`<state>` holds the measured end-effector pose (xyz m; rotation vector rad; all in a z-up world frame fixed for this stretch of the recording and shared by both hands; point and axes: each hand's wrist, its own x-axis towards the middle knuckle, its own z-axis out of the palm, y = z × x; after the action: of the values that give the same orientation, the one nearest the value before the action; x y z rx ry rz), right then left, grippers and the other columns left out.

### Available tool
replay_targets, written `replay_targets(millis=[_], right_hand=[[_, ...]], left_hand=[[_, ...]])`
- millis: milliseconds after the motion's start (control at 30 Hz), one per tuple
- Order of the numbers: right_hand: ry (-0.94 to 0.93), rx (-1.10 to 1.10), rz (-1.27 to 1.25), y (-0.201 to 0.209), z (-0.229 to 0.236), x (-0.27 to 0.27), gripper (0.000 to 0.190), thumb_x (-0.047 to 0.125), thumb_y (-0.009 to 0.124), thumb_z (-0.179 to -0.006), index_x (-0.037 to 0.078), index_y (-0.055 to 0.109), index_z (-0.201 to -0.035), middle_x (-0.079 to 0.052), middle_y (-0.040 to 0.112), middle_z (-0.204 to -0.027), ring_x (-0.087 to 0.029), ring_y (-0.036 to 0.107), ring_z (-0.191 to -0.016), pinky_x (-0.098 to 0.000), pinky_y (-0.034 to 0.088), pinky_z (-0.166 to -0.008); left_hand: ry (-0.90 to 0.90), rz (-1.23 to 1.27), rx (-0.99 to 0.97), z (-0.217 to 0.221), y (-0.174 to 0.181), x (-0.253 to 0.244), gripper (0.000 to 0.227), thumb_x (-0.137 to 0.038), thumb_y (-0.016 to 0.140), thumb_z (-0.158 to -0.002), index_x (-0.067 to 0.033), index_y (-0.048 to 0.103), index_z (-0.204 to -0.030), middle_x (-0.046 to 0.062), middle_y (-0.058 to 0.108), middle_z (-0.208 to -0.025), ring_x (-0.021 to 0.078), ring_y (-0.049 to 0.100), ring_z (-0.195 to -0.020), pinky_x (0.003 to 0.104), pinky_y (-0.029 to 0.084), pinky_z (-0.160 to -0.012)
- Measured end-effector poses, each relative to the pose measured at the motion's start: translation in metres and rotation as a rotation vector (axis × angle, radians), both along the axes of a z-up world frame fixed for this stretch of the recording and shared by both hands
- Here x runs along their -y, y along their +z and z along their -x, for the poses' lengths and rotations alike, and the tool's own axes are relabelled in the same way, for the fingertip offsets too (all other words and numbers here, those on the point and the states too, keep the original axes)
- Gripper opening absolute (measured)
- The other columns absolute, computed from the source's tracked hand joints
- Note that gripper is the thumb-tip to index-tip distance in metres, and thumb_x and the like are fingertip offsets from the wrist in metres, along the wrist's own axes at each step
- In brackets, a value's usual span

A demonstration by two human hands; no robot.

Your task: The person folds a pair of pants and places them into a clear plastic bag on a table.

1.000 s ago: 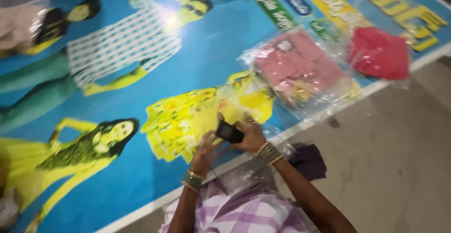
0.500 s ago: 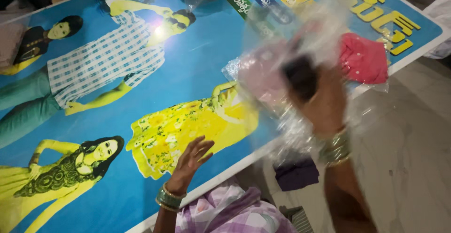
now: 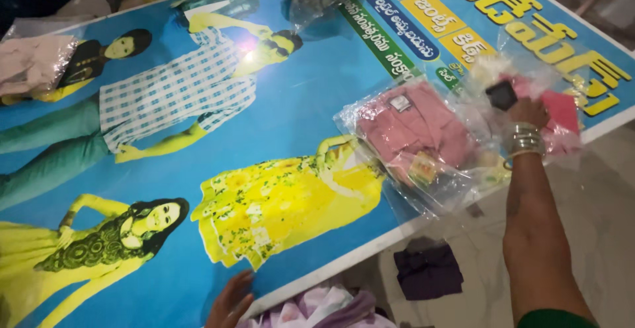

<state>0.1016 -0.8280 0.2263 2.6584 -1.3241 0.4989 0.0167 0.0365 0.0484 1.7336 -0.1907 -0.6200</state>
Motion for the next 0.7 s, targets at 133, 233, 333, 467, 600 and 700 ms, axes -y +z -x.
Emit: replay_targets(millis=[133, 233, 333, 467, 600, 700], right_hand=[[0.029, -0.092, 0.04, -0.038, 0.02, 0.006, 0.055, 0.054, 0.078, -0.084, 0.005, 0.076, -0.11, -0.029, 0.067, -0.126, -0.047, 0.066, -0.114, -0.0566, 0.05, -0.096], [0.065, -0.05, 0.004, -0.061, 0.023, -0.011, 0.052, 0.051, 0.078, -0.084, 0.006, 0.076, -0.111, -0.027, 0.068, -0.125, -0.046, 0.065, -0.114, -0.0558, 0.05, -0.097], [0.068, -0.011, -0.01, -0.063, 0.03, -0.02, 0.049, 0.048, 0.077, -0.084, 0.008, 0.075, -0.112, -0.025, 0.068, -0.124, -0.044, 0.065, -0.115, -0.0549, 0.049, -0.098], [0.094, 0.057, -0.025, -0.052, 0.039, -0.029, 0.045, 0.045, 0.077, -0.085, 0.009, 0.075, -0.113, -0.023, 0.068, -0.123, -0.042, 0.064, -0.116, -0.0538, 0.048, -0.1], [0.288, 0.213, -0.024, -0.054, 0.007, -0.095, 0.042, 0.041, 0.076, -0.085, 0.011, 0.074, -0.115, -0.021, 0.068, -0.122, -0.04, 0.064, -0.117, -0.0526, 0.047, -0.101], [0.498, 0.383, -0.01, -0.059, 0.003, -0.172, 0.04, 0.038, 0.076, -0.085, 0.012, 0.074, -0.116, -0.02, 0.068, -0.121, -0.038, 0.063, -0.118, -0.0518, 0.047, -0.102]], left_hand=[[0.143, -0.321, 0.58, 0.0, -0.032, -0.015, 0.057, -0.022, 0.087, -0.07, -0.0165, 0.07, -0.124, 0.009, 0.073, -0.102, 0.0207, 0.073, -0.096, 0.035, 0.056, -0.089], [0.252, -0.332, 0.605, 0.0, -0.039, -0.005, 0.047, -0.016, 0.084, -0.069, -0.017, 0.076, -0.115, 0.008, 0.07, -0.089, 0.0194, 0.072, -0.087, 0.034, 0.057, -0.086], [0.311, -0.348, 0.513, 0.0, -0.037, 0.0, 0.04, -0.012, 0.082, -0.072, -0.0164, 0.078, -0.111, 0.007, 0.07, -0.088, 0.0197, 0.073, -0.086, 0.034, 0.057, -0.084], [0.27, -0.292, 0.523, 0.006, -0.017, -0.001, 0.038, -0.011, 0.081, -0.074, -0.0136, 0.077, -0.112, 0.008, 0.068, -0.089, 0.0217, 0.071, -0.084, 0.034, 0.056, -0.081], [0.293, -0.228, 0.592, 0.011, 0.005, 0.006, 0.033, -0.015, 0.081, -0.077, -0.0089, 0.075, -0.108, 0.01, 0.07, -0.098, 0.0258, 0.069, -0.088, 0.036, 0.056, -0.081], [0.25, -0.153, 0.686, 0.012, 0.013, 0.003, 0.033, -0.015, 0.08, -0.083, -0.0057, 0.071, -0.113, 0.014, 0.068, -0.105, 0.0301, 0.066, -0.097, 0.039, 0.054, -0.087]])
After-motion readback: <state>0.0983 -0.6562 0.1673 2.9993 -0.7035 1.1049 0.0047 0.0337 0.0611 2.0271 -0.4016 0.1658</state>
